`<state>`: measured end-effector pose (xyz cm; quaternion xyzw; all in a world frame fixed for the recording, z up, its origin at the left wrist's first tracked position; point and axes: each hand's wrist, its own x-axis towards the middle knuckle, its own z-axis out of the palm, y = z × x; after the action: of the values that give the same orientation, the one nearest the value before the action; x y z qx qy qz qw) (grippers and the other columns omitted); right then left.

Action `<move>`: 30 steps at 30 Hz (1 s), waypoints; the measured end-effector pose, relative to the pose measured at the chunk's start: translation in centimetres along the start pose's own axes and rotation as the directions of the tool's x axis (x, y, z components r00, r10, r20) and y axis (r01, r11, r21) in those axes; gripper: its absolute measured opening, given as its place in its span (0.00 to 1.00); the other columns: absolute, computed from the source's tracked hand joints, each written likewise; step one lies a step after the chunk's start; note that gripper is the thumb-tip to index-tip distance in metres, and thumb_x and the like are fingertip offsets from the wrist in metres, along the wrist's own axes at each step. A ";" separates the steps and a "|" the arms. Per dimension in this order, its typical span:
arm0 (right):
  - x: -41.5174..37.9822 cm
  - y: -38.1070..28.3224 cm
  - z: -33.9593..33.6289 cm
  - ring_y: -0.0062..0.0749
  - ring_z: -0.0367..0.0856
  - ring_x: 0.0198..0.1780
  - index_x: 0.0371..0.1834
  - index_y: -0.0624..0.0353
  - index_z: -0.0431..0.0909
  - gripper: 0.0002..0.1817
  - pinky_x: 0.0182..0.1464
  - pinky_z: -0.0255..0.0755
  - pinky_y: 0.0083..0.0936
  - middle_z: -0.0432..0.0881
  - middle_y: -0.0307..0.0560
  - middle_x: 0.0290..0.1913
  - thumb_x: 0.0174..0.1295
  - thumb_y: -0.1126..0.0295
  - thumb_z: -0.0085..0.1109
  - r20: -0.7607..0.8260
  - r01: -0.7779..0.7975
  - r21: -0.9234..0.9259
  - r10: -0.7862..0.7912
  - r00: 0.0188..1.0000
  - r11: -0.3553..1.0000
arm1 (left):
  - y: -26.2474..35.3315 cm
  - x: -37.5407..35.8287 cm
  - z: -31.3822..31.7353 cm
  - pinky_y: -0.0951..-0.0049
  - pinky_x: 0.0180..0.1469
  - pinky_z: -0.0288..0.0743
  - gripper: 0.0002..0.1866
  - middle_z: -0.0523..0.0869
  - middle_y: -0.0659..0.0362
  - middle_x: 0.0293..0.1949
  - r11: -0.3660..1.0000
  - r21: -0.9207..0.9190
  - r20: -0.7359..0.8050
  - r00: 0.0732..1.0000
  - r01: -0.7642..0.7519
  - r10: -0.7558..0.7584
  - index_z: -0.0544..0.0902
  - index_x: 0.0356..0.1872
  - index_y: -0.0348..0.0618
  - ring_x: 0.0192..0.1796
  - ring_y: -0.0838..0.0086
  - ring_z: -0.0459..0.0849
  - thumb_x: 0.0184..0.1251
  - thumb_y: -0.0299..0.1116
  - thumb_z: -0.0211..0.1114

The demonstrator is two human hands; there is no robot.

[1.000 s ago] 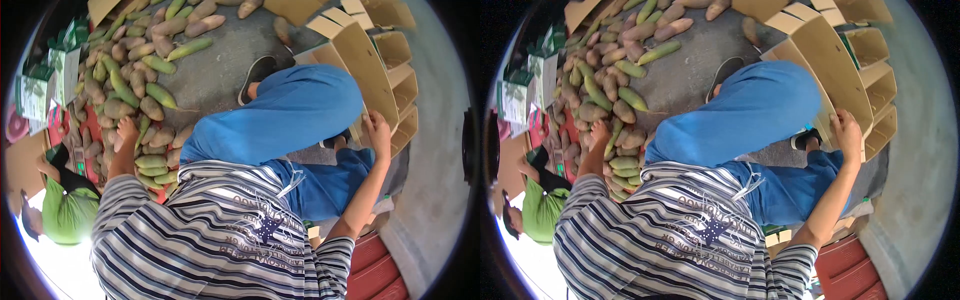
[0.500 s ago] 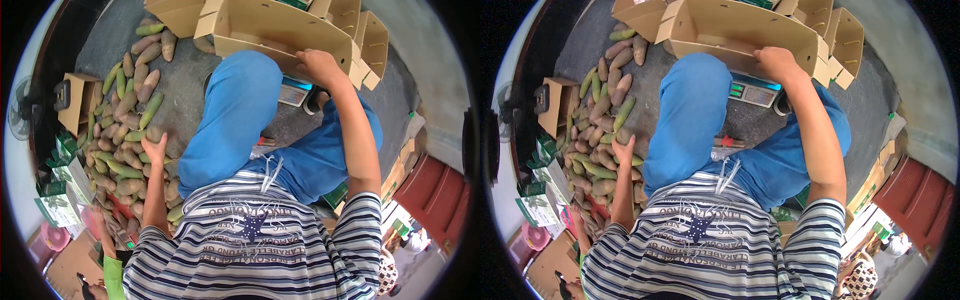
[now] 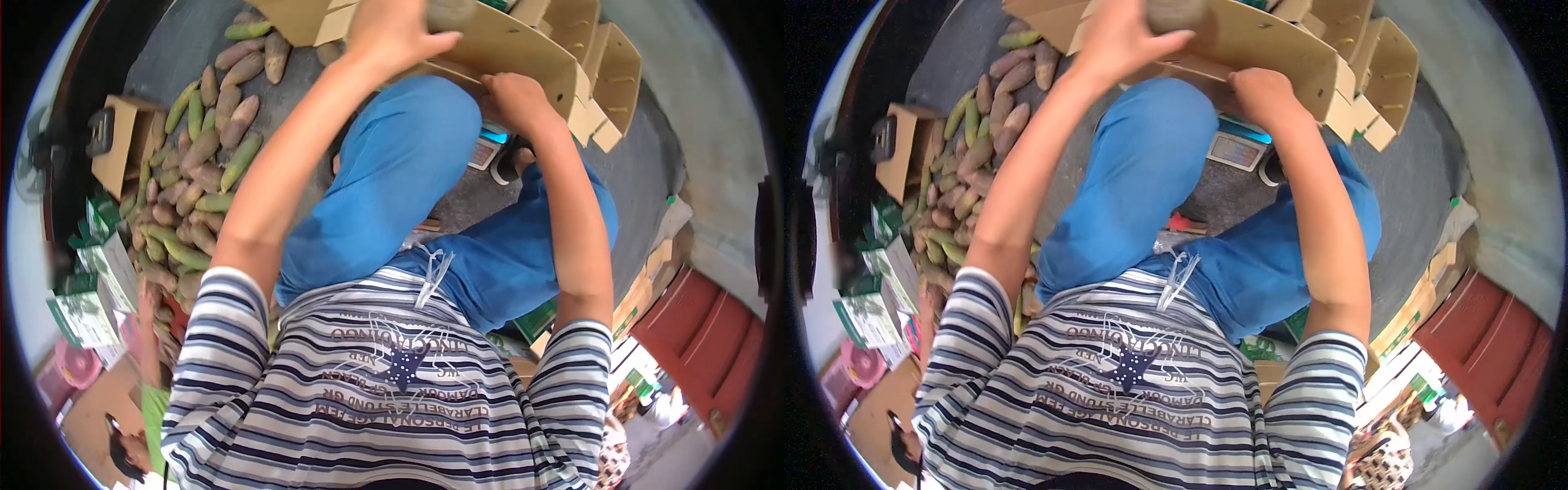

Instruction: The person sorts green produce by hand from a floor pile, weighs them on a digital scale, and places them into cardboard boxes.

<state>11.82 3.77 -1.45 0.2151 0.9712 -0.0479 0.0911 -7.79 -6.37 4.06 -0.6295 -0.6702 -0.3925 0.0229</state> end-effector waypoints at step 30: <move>0.6 0.5 -1.5 0.48 0.79 0.50 0.51 0.58 0.77 0.17 0.51 0.70 0.34 0.80 0.59 0.46 0.59 0.70 0.48 0.297 -0.255 0.177 0.195 0.935 0.951 | -22.2 -57.2 -26.1 0.59 0.55 0.71 0.32 0.72 0.42 0.53 -0.329 0.317 -0.508 -0.134 0.889 -0.851 0.65 0.56 0.31 0.56 0.52 0.73 0.53 0.39 0.65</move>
<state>11.25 4.69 -0.15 0.3250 0.9069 -0.1703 0.2070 -27.21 -65.81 -19.01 0.1594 -0.9837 -0.0531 -0.0641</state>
